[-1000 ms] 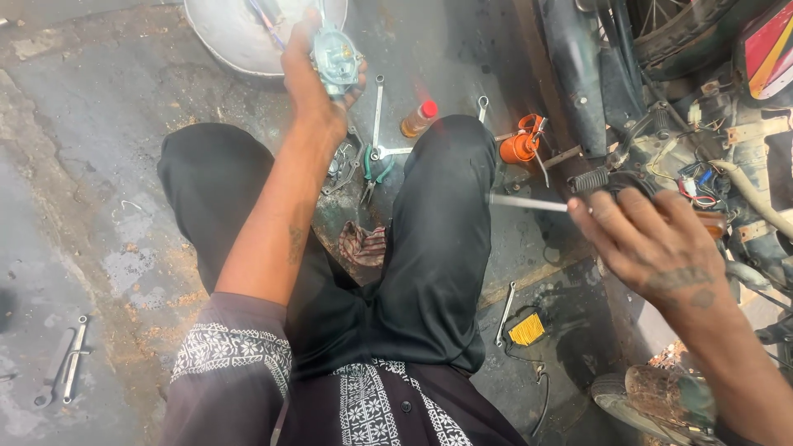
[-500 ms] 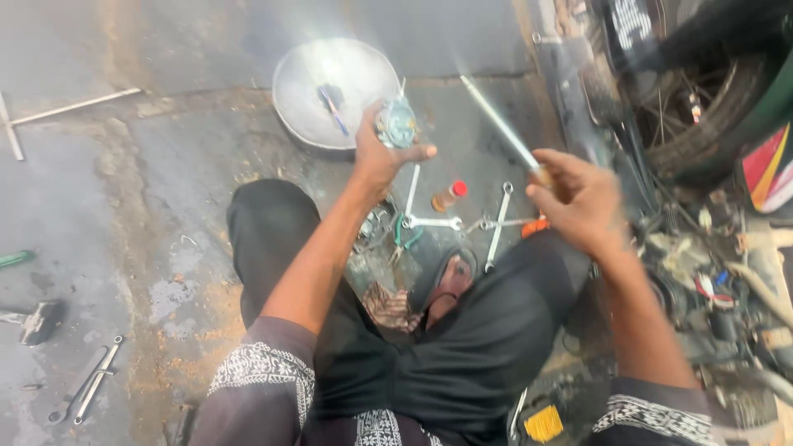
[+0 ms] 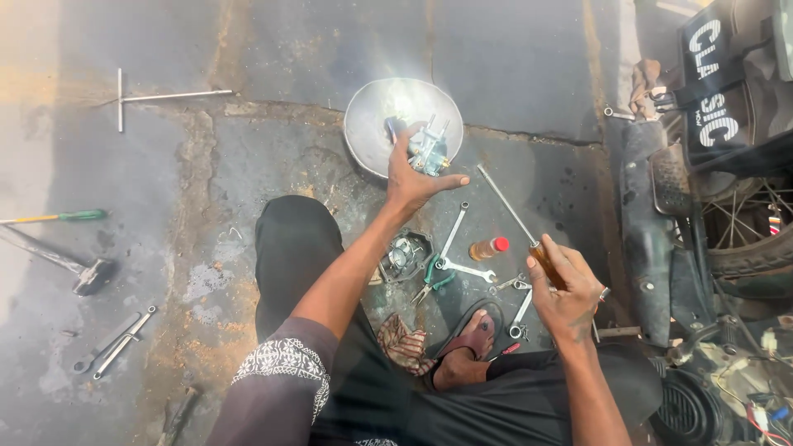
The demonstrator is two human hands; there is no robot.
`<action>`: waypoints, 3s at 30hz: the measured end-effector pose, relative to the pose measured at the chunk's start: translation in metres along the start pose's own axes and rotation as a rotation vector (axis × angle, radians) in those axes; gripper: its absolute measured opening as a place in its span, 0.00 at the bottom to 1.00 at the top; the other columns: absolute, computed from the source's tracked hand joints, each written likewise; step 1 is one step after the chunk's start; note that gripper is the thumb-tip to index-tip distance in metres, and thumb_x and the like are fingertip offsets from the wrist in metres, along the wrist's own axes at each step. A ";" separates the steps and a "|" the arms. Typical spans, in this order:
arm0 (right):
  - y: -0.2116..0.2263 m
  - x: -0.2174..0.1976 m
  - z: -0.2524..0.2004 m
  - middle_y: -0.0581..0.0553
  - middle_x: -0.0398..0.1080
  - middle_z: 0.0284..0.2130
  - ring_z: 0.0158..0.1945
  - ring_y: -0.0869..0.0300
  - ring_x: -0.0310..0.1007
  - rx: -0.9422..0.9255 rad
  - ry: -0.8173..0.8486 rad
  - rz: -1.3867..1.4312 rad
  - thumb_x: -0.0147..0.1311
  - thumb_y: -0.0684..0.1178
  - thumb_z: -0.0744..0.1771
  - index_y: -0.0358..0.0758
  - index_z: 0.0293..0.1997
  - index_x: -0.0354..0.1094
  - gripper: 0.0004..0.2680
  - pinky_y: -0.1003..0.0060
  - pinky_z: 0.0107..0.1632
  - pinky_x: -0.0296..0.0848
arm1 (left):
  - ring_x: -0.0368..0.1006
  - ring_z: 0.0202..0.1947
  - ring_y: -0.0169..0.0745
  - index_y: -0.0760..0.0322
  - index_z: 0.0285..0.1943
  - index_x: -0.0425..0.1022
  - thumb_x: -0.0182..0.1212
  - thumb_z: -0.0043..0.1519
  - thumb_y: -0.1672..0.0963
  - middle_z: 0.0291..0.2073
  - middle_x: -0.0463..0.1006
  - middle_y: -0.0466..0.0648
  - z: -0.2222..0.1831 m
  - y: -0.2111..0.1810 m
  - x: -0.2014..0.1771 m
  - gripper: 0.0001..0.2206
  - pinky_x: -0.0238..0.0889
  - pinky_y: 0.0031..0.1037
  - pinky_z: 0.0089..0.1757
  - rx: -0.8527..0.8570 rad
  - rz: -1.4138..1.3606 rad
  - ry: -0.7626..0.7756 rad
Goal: The person washes carburetor components in a bowl, wipes them with a cloth, and reassembles the carburetor assembly by hand and using a screwdriver.
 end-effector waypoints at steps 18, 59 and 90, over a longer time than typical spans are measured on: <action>0.007 0.023 0.007 0.39 0.78 0.42 0.41 0.55 0.80 -0.017 0.050 -0.016 0.66 0.41 0.65 0.33 0.55 0.75 0.13 0.66 0.42 0.76 | 0.77 0.50 0.40 0.66 0.67 0.64 0.84 0.42 0.56 0.52 0.76 0.52 0.005 -0.001 0.004 0.43 0.75 0.30 0.51 0.069 -0.122 0.019; -0.046 0.030 -0.014 0.49 0.72 0.30 0.31 0.70 0.72 0.423 0.306 0.378 0.63 0.50 0.66 0.31 0.46 0.73 0.11 0.75 0.29 0.69 | 0.84 0.44 0.40 0.66 0.66 0.66 0.81 0.43 0.55 0.45 0.84 0.51 -0.001 0.012 -0.002 0.40 0.77 0.30 0.47 0.131 0.167 0.096; -0.044 0.030 -0.026 0.48 0.72 0.25 0.20 0.69 0.61 0.860 0.488 0.673 0.60 0.51 0.66 0.32 0.47 0.76 0.12 0.75 0.21 0.54 | 0.81 0.47 0.43 0.64 0.67 0.66 0.81 0.40 0.55 0.48 0.81 0.53 -0.014 0.005 -0.005 0.42 0.74 0.31 0.49 0.109 0.156 0.090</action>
Point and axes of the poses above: each hand's wrist, its own z-axis towards the middle knuckle, its own x-axis out of the palm, y = z × x, the point moved 2 cm from there along z, towards the middle knuckle
